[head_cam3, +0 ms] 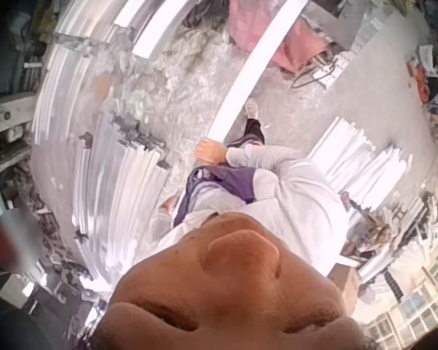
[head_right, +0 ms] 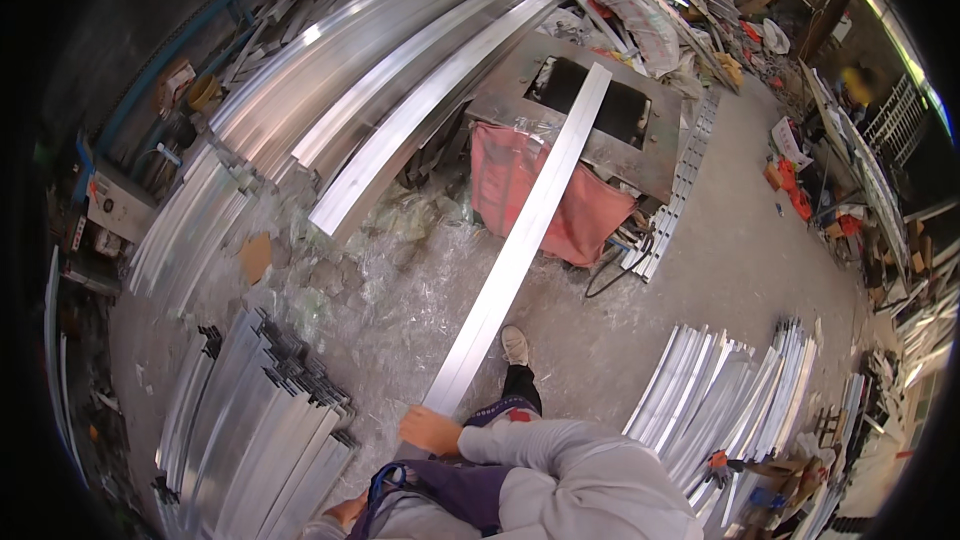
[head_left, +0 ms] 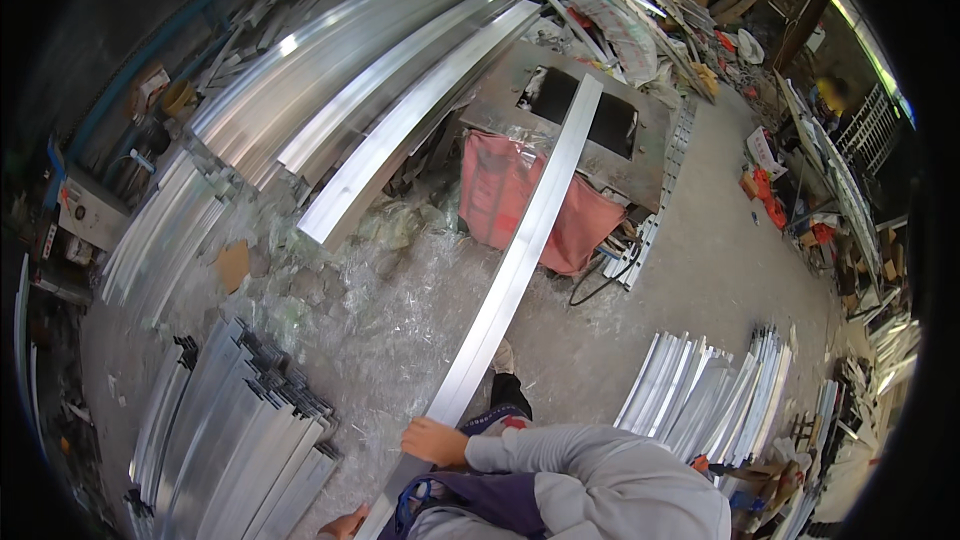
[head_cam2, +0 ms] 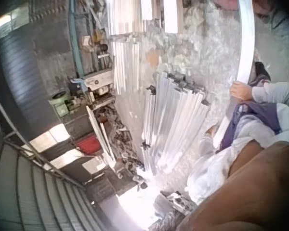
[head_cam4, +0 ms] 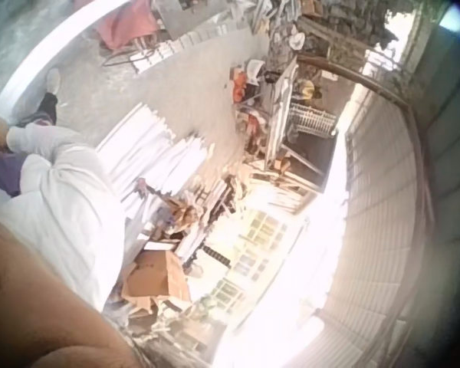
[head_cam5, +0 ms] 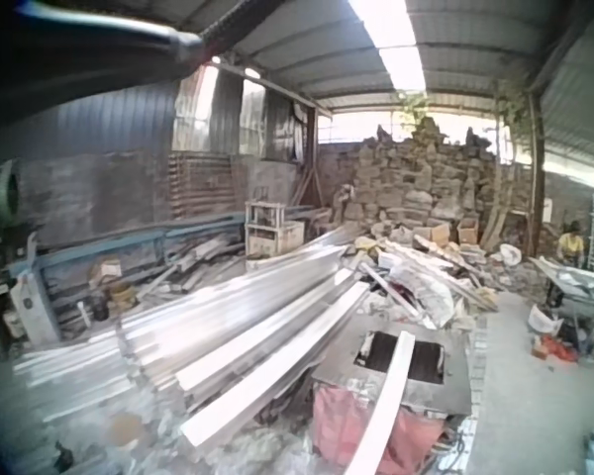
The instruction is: The person repeatedly picks up long silver metal profiles from a stack, wipes them with a red cloth, and places them back. The action is performed one at a time in a repetitive loop.
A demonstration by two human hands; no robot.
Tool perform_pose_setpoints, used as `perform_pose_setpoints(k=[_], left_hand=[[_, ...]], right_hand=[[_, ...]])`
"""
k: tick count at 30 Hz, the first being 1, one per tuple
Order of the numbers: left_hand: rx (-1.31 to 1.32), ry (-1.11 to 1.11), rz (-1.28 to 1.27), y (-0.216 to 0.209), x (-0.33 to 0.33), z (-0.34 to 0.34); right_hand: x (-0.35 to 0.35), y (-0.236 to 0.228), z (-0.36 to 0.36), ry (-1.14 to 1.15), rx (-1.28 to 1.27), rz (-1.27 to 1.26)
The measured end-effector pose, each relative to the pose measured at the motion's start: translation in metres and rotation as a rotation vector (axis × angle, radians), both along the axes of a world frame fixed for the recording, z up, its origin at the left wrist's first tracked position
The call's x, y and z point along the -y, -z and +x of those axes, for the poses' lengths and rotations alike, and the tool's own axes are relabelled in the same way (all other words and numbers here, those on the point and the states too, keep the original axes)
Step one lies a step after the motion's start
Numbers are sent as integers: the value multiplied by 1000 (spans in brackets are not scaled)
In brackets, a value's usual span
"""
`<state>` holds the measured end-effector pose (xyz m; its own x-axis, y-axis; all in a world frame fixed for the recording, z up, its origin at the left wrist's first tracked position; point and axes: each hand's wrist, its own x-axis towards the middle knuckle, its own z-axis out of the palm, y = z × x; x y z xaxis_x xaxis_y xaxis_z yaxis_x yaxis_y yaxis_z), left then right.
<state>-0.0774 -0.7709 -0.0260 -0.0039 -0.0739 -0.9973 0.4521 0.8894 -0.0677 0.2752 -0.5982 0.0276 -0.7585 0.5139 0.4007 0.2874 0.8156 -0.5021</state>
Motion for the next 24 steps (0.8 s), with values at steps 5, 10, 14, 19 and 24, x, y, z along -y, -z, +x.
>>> perform_pose_setpoints(k=[5,10,14,19,24], left_hand=[[423,-414,151,-18,-173,124],[516,120,674,-68,-350,304],[358,271,838,-109,-482,464],[312,388,1101,-119,-563,551],[357,375,1286,-92,-541,531]], right_hand=[[-127,-45,121,50,222,96],[-267,-53,264,388,398,389],[-351,-81,359,730,454,474],[-432,-107,417,818,612,368],[-455,-97,438,806,786,561]])
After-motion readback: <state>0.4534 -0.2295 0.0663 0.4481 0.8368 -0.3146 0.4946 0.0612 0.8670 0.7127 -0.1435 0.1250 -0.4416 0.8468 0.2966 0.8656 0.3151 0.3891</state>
